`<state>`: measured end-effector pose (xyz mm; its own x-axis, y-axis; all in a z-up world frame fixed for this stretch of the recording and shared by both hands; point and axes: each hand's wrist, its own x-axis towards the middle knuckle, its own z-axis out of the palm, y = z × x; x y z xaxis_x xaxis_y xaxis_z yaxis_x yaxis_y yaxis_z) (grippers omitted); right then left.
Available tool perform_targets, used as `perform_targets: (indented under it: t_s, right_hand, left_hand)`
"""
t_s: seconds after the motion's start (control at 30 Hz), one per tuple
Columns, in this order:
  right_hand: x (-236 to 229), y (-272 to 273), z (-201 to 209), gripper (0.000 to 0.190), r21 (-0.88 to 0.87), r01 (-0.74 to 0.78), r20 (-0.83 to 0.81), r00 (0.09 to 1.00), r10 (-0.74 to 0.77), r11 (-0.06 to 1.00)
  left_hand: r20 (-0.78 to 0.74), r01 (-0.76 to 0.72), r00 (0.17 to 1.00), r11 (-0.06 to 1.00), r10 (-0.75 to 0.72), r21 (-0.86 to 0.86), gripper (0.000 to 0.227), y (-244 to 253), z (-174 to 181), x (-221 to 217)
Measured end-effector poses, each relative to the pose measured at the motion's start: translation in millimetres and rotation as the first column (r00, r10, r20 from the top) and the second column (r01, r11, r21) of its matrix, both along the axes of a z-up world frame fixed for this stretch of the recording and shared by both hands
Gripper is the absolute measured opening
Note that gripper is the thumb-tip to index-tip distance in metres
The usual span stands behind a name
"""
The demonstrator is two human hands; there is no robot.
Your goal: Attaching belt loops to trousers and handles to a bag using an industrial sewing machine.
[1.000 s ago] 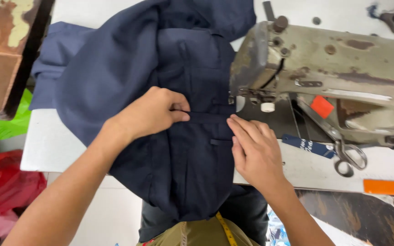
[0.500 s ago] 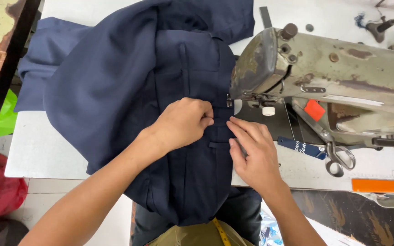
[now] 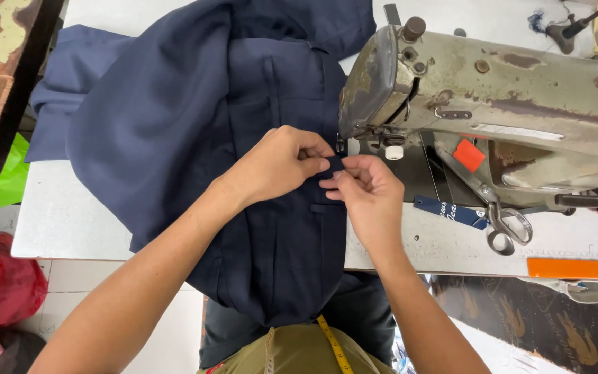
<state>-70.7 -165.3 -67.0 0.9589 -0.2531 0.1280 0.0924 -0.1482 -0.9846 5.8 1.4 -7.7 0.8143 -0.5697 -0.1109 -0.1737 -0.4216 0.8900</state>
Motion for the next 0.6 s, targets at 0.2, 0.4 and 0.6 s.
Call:
perform_targets:
  t_s: [0.2, 0.4, 0.6]
  right_hand:
    - [-0.4, 4.6, 6.3, 0.016, 0.144, 0.034, -0.182, 0.983, -0.007, 0.989]
    - [-5.1, -3.8, 17.0, 0.021, 0.077, -0.035, -0.207, 0.977, 0.050, 0.996]
    - [-3.7, -25.3, 14.4, 0.020, -0.275, -0.121, -0.153, 0.985, 0.081, 0.954]
  left_hand:
    - [-0.005, -0.028, 1.000, 0.992, 0.029, 0.124, 0.021, 1.7, -11.4, 1.2]
    - [0.055, 0.018, 0.998, 0.982, -0.029, 0.188, 0.027, -4.3, -14.8, 3.4]
    - [0.010, 0.092, 0.995, 0.937, -0.101, 0.337, 0.029, -13.4, -22.4, 8.9]
